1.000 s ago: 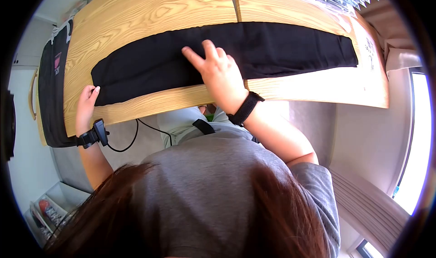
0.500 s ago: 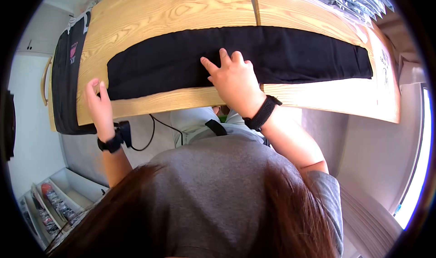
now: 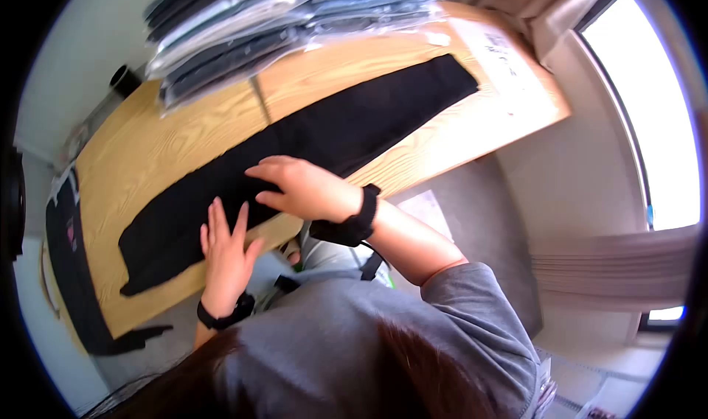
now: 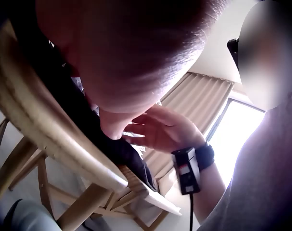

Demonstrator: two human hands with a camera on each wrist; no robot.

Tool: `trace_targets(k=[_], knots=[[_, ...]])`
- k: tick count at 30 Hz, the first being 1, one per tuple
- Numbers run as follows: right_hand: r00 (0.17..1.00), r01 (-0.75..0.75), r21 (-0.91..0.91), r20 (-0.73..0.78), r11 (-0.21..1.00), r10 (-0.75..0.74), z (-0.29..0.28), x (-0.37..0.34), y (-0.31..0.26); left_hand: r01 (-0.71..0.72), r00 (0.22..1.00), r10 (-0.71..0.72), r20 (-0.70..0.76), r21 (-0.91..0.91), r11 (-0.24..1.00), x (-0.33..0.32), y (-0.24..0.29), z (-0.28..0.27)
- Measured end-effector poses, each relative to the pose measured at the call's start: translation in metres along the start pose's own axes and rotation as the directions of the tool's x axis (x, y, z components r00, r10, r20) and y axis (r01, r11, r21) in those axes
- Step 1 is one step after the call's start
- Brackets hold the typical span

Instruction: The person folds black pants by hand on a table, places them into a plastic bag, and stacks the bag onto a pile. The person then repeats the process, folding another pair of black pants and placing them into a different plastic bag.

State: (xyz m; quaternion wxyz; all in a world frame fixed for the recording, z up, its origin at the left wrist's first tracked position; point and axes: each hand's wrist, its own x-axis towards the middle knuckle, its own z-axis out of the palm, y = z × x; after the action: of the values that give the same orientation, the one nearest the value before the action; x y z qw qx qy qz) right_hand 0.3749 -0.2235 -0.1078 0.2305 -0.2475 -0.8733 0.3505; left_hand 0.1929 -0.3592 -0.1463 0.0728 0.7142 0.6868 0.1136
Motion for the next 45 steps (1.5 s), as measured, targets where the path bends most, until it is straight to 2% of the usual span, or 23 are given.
trace_targets(k=[3, 4, 7, 10, 11, 13, 14, 15, 17, 21, 27, 30, 31, 33, 34, 35, 37, 40, 41, 42, 43, 44, 45], knots=[[0.941, -0.201, -0.2, -0.313, 0.959, 0.132, -0.083, -0.02, 0.051, 0.031, 1.0, -0.031, -0.003, 0.005, 0.999, 0.001, 0.004, 0.003], [0.877, -0.371, -0.283, -0.42, 0.885, 0.233, -0.114, -0.025, 0.075, 0.034, 0.999, -0.034, -0.002, 0.002, 0.999, 0.001, 0.004, 0.004], [0.688, -0.674, -0.496, -0.691, 0.548, 0.221, -0.206, -0.06, 0.187, 0.042, 0.999, -0.042, 0.006, -0.002, 0.999, 0.004, 0.008, 0.001], [0.263, -0.963, -0.253, -0.802, 0.094, 0.537, -0.264, -0.091, 0.255, 0.04, 0.999, -0.04, -0.009, 0.007, 0.999, 0.003, 0.007, 0.003], [0.113, -0.967, 0.117, -0.603, 0.228, 0.789, -0.276, -0.097, 0.249, 0.036, 0.999, -0.036, -0.027, 0.008, 0.999, 0.002, 0.007, 0.003], [0.11, -0.936, 0.196, -0.63, 0.294, 0.769, -0.298, -0.117, 0.304, 0.033, 0.999, -0.032, -0.035, 0.011, 0.999, 0.002, 0.005, 0.004], [0.075, -0.814, 0.485, -0.457, 0.319, 0.886, -0.306, -0.125, 0.325, 0.029, 0.998, -0.029, -0.047, 0.014, 0.999, 0.002, 0.005, 0.005], [0.084, -0.791, 0.501, -0.48, 0.352, 0.873, -0.312, -0.132, 0.346, 0.03, 0.999, -0.029, -0.045, 0.03, 0.999, 0.002, 0.005, 0.005], [-0.014, -0.618, 0.734, -0.371, 0.284, 0.928, -0.308, -0.126, 0.333, 0.04, 0.999, -0.038, -0.038, 0.048, 0.998, 0.003, 0.004, 0.006], [0.146, -0.489, 0.781, -0.366, 0.389, 0.919, -0.314, -0.133, 0.31, 0.037, 0.999, -0.035, -0.038, 0.055, 0.998, 0.003, 0.003, 0.007], [0.082, -0.465, 0.78, -0.433, 0.419, 0.898, -0.3, -0.131, 0.315, 0.046, 0.998, -0.045, -0.032, 0.046, 0.998, 0.004, 0.003, 0.006], [0.24, -0.414, 0.793, -0.378, 0.447, 0.894, -0.297, -0.13, 0.307, 0.048, 0.998, -0.046, -0.038, 0.043, 0.998, 0.003, 0.003, 0.007], [0.357, -0.429, 0.851, -0.149, 0.304, 0.922, -0.297, -0.137, 0.3, 0.047, 0.998, -0.045, -0.04, 0.041, 0.998, 0.003, 0.003, 0.007], [0.259, -0.056, 0.946, -0.295, 0.32, 0.92, -0.237, -0.095, 0.238, 0.047, 0.998, -0.045, -0.05, 0.033, 0.998, 0.004, 0.004, 0.007], [0.23, -0.338, 0.91, -0.169, 0.241, 0.958, -0.236, -0.102, 0.217, 0.043, 0.998, -0.042, -0.054, 0.031, 0.999, 0.004, 0.004, 0.007], [0.203, -0.318, 0.895, -0.257, 0.312, 0.945, -0.217, -0.087, 0.194, 0.041, 0.998, -0.039, -0.058, 0.03, 0.999, 0.003, 0.004, 0.006], [0.184, -0.173, 0.968, -0.149, 0.181, 0.972, -0.21, -0.079, 0.179, 0.047, 0.997, -0.047, -0.054, 0.015, 0.999, -0.001, 0.003, 0.004], [0.285, -0.212, 0.838, -0.438, 0.502, 0.852, -0.217, -0.095, 0.242, 0.035, 0.998, -0.034, -0.057, 0.006, 0.999, 0.002, 0.007, 0.002], [0.286, -0.255, 0.772, -0.514, 0.582, 0.809, -0.229, -0.111, 0.301, 0.043, 0.997, -0.043, -0.057, -0.004, 0.999, 0.002, 0.008, 0.003], [0.452, -0.154, 0.814, -0.447, 0.561, 0.772, -0.266, -0.157, 0.447, 0.052, 0.997, -0.052, -0.05, 0.006, 0.999, 0.002, 0.009, 0.003], [0.135, -0.155, 0.935, -0.299, 0.318, 0.945, -0.23, -0.109, 0.326, 0.069, 0.997, -0.068, -0.034, 0.004, 0.998, 0.002, 0.009, 0.004], [0.058, -0.077, 0.96, -0.265, 0.269, 0.962, -0.224, -0.099, 0.303, 0.07, 0.997, -0.07, -0.029, 0.008, 0.997, 0.003, 0.011, 0.004], [0.099, -0.141, 0.95, -0.268, 0.28, 0.958, -0.225, -0.099, 0.296, 0.085, 0.996, -0.084, -0.021, 0.019, 0.996, 0.003, 0.012, 0.003]])
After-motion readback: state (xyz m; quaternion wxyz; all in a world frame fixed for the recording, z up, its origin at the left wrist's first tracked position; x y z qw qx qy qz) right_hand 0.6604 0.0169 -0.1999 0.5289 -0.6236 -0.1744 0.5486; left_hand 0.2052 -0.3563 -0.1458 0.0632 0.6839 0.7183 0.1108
